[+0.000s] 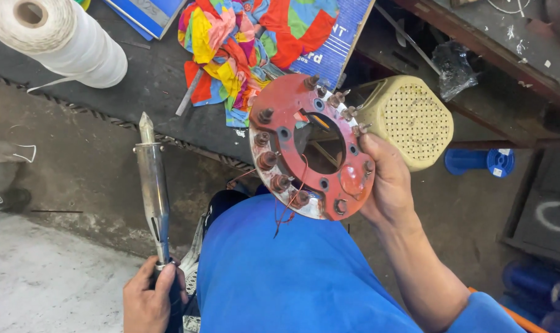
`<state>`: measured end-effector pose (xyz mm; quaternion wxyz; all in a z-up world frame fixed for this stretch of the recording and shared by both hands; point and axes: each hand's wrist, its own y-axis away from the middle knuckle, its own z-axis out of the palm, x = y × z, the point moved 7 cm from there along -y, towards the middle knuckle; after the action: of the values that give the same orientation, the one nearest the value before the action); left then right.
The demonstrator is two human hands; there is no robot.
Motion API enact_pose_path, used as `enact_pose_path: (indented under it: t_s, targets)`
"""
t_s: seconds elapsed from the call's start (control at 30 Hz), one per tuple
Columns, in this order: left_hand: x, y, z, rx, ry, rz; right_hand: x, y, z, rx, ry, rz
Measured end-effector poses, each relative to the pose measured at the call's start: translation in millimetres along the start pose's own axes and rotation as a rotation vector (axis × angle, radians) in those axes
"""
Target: Repairing an electrical stator using pliers and a soldering iron in a workshop environment.
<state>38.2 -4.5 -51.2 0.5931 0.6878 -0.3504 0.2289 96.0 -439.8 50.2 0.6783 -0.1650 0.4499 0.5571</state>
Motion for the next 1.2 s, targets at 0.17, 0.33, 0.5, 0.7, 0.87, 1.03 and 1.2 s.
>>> enact_pose_path:
  t_s: [0.17,0.33,0.5,0.7,0.87,1.03,1.2]
  targets:
    - [-6,0,-2,0.005,0.032,-0.013,2,1,-2,0.022,0.041,0.003]
    - [-2,1,0,0.0,0.033,0.021,-2,3,2,0.02,0.113,-0.015]
    - [-2,2,0,-0.041,-0.034,0.063,1,4,3,-0.007,0.136,-0.027]
    - [-5,1,-1,-0.049,-0.05,0.052,5,-1,6,-0.034,0.013,0.051]
    - [-7,1,-2,-0.049,-0.033,0.071,14,5,3,0.116,-0.121,0.214]
    - [-3,4,-1,-0.031,-0.017,0.05,17,8,-4,0.155,-0.174,0.261]
    - [-5,3,-2,-0.037,-0.069,0.059,13,5,9,0.017,-0.068,0.181]
